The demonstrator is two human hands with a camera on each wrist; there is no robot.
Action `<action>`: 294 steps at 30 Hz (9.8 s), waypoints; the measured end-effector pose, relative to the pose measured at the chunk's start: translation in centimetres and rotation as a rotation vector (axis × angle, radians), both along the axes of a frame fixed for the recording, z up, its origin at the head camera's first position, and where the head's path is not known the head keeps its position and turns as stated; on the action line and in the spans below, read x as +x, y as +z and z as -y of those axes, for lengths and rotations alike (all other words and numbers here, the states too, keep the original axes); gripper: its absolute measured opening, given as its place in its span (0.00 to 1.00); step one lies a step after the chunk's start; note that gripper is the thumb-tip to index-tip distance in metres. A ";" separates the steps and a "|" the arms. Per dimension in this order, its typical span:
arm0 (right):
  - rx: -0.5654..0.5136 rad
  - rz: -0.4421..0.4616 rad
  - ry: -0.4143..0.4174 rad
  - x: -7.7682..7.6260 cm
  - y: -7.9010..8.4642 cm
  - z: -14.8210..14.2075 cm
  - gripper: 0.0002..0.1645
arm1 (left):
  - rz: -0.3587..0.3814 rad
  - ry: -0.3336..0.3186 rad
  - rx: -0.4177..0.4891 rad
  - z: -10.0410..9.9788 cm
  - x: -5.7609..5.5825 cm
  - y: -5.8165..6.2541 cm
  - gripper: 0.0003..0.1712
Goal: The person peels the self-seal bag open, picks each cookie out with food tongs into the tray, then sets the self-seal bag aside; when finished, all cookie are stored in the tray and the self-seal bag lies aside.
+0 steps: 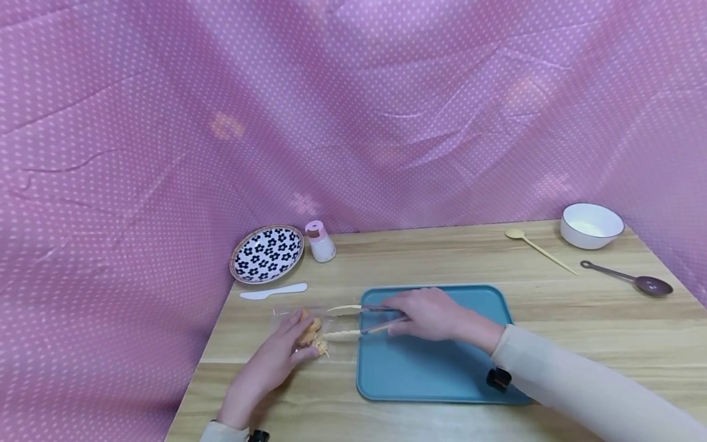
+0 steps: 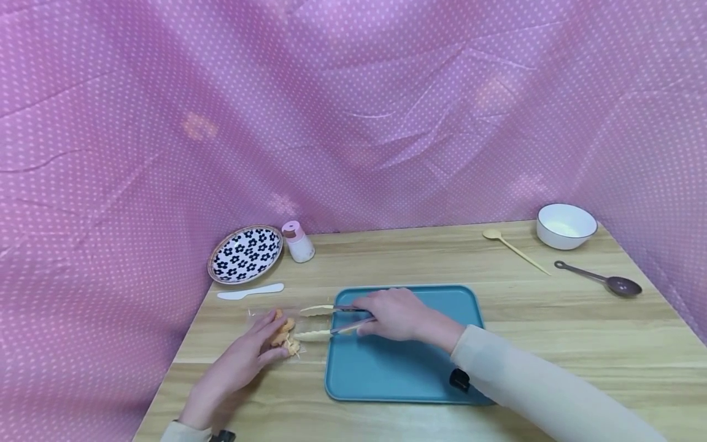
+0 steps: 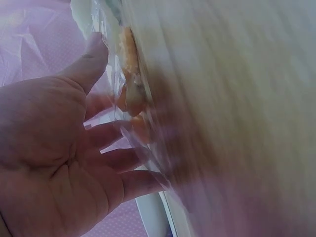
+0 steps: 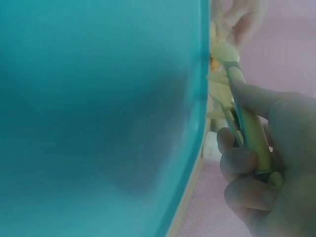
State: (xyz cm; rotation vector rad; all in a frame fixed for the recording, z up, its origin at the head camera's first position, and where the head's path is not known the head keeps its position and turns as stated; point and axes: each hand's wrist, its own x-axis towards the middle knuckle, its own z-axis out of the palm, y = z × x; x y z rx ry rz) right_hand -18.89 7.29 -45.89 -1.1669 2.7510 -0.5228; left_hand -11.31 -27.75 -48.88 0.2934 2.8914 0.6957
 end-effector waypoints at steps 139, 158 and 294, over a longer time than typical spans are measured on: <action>0.128 0.030 0.188 -3.4 1.2 3.1 0.32 | 0.062 -0.034 -0.025 0.7 -0.4 0.3 0.51; 0.042 0.066 0.153 -2.6 0.8 -0.6 0.29 | 0.056 -0.033 -0.040 0.5 -0.2 0.2 0.52; -0.069 -0.034 -0.146 2.6 0.4 -10.3 0.31 | 0.095 -0.005 -0.032 -0.4 -0.2 0.9 0.41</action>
